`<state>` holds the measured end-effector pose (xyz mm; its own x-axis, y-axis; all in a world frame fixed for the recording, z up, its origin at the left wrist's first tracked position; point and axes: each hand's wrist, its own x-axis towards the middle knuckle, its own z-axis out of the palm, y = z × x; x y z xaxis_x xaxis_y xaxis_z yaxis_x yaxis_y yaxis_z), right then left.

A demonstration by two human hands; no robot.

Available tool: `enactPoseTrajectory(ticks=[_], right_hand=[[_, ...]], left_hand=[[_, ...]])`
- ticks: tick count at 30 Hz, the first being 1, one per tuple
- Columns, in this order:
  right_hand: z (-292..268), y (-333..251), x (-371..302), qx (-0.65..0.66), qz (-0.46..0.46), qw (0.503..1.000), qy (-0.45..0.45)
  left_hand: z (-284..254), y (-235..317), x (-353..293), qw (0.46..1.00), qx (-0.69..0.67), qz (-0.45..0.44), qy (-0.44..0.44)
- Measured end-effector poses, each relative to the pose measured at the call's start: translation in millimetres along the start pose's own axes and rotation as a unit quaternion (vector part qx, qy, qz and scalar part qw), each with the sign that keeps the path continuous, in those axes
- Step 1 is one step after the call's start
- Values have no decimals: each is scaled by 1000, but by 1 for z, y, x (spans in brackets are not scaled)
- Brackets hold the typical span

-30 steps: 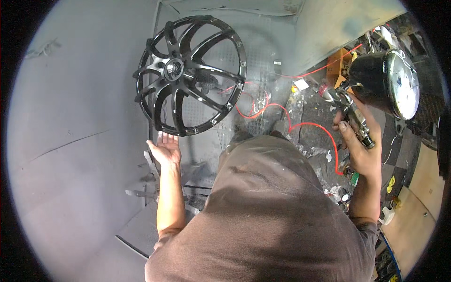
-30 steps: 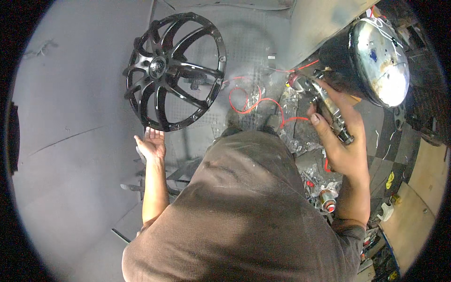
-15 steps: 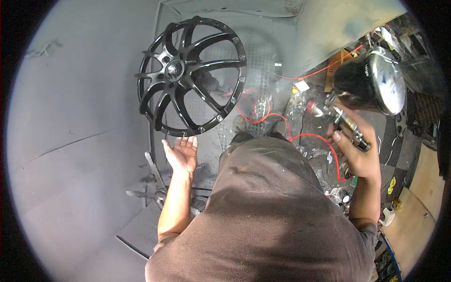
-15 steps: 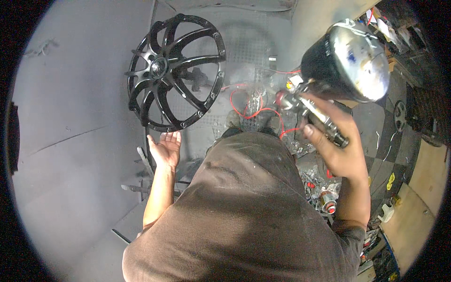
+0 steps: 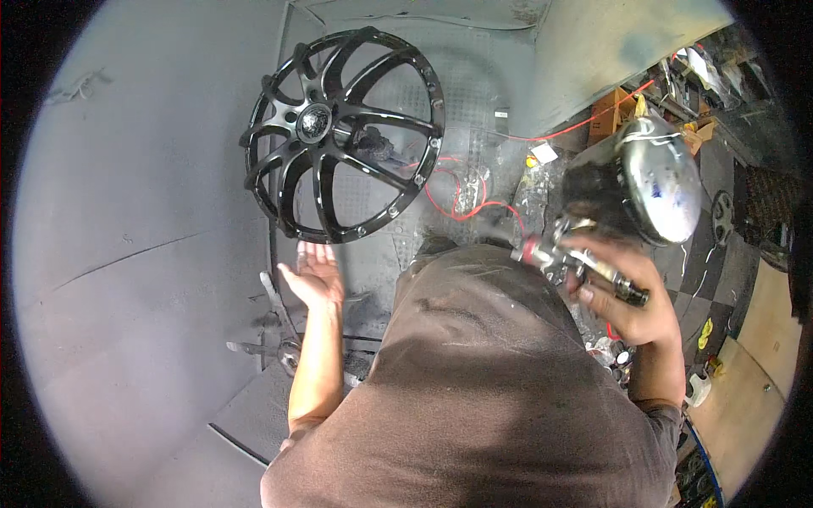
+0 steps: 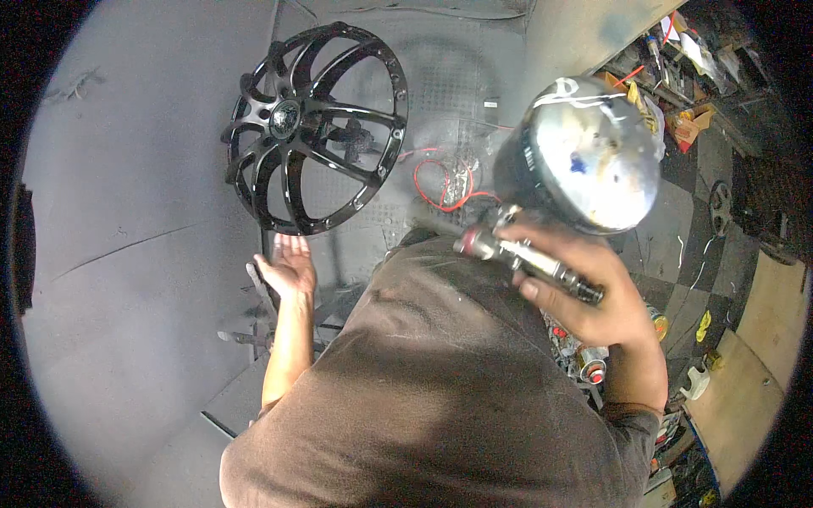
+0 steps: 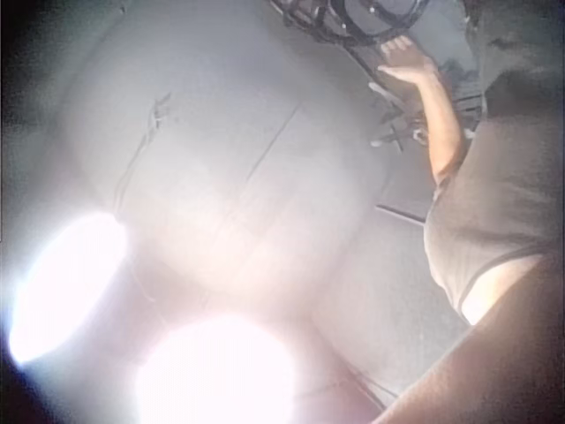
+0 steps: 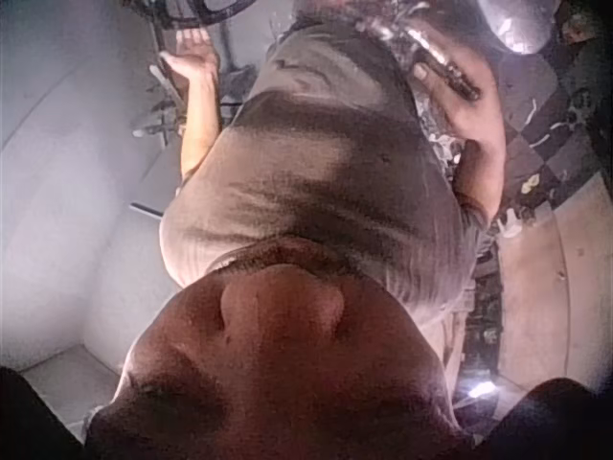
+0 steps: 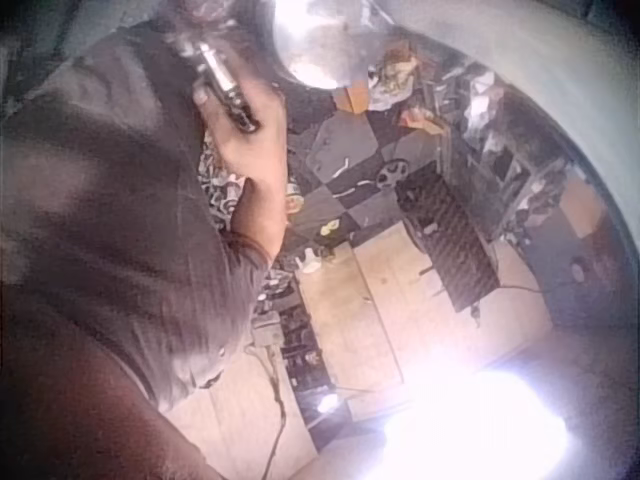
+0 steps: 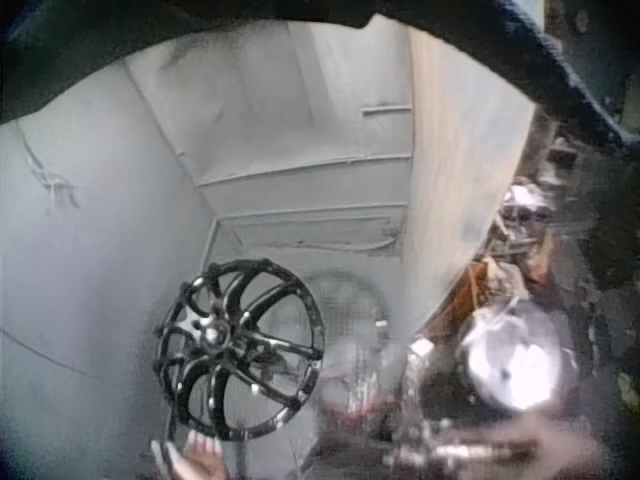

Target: The person prepares a spray gun, paints a hanging wheel rim by spraying it while turning the rim by hand, and then places the spray gun on a workbench.

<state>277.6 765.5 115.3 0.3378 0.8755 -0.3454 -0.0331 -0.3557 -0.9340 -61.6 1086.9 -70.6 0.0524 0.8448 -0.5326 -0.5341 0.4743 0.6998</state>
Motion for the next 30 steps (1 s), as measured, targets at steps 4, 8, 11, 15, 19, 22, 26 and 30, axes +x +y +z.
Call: enactPoseTrajectory(ticks=[4,8,11,15,19,22,26,30], right_hand=[[1,-5,8,-77,-26,986,143],[9,-4,11,-56,-81,968,232],[9,0,4,-50,-23,983,178],[13,-7,-6,31,6,1000,1],[9,-4,-9,-28,-36,999,4],[1,4,-10,-84,-72,990,91],[5,5,-12,-28,-24,988,148],[8,4,-5,-10,-53,978,202]], left_hand=[[7,-29,-35,991,6,-125,-48],[19,-32,-50,985,-30,-147,-87],[10,-21,-37,984,-34,-137,-109],[5,-5,-28,990,7,-111,-91],[-3,11,-11,994,44,-83,-60],[-18,26,8,996,37,-42,-75],[-18,38,22,998,3,41,-50],[-17,34,22,999,-10,46,10]])
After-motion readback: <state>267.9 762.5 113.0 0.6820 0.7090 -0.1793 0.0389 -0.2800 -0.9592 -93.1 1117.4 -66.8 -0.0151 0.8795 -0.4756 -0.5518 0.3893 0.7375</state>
